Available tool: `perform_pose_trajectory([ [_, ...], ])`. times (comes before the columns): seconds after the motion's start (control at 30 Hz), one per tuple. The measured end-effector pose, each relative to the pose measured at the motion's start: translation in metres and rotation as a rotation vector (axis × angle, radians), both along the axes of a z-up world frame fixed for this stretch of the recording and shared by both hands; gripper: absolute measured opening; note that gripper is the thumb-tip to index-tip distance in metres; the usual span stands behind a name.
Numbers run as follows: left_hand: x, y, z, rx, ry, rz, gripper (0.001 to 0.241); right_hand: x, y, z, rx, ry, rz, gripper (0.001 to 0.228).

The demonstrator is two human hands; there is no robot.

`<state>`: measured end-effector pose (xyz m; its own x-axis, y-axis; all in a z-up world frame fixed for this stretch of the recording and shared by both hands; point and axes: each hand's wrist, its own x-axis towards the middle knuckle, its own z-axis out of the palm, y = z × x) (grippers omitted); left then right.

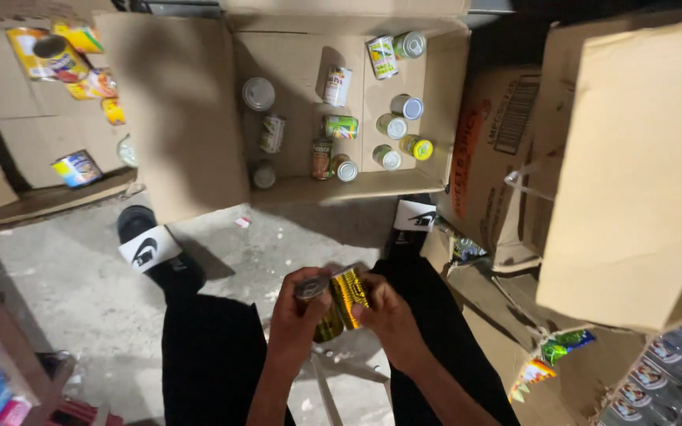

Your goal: Stocking and organizing various canned goods on grocery store shelves from floor boxes.

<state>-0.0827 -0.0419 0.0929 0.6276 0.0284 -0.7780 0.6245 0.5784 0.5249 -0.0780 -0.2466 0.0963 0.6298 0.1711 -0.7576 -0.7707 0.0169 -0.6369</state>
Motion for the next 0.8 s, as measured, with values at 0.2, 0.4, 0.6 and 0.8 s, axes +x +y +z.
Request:
perform_pose_trajectory([
  [0.2, 0.035, 0.017, 0.093, 0.024, -0.107, -0.091, 0.05, 0.045, 0.025, 0.097, 0.222, 0.004, -0.095, 0.037],
  [0.4, 0.097, 0.024, 0.209, 0.102, -0.253, -0.212, 0.056, 0.082, 0.029, 0.188, 0.065, -0.086, -0.127, 0.077],
  [0.6, 0.148, 0.026, 0.319, 0.189, -0.621, -0.141, 0.057, 0.143, 0.043, 0.294, 0.196, -0.413, -0.098, 0.081],
  [0.8, 0.188, 0.025, 0.431, 0.337, -0.905, -0.052, 0.051, 0.206, 0.057, 0.419, 0.259, -0.907, -0.02, 0.077],
])
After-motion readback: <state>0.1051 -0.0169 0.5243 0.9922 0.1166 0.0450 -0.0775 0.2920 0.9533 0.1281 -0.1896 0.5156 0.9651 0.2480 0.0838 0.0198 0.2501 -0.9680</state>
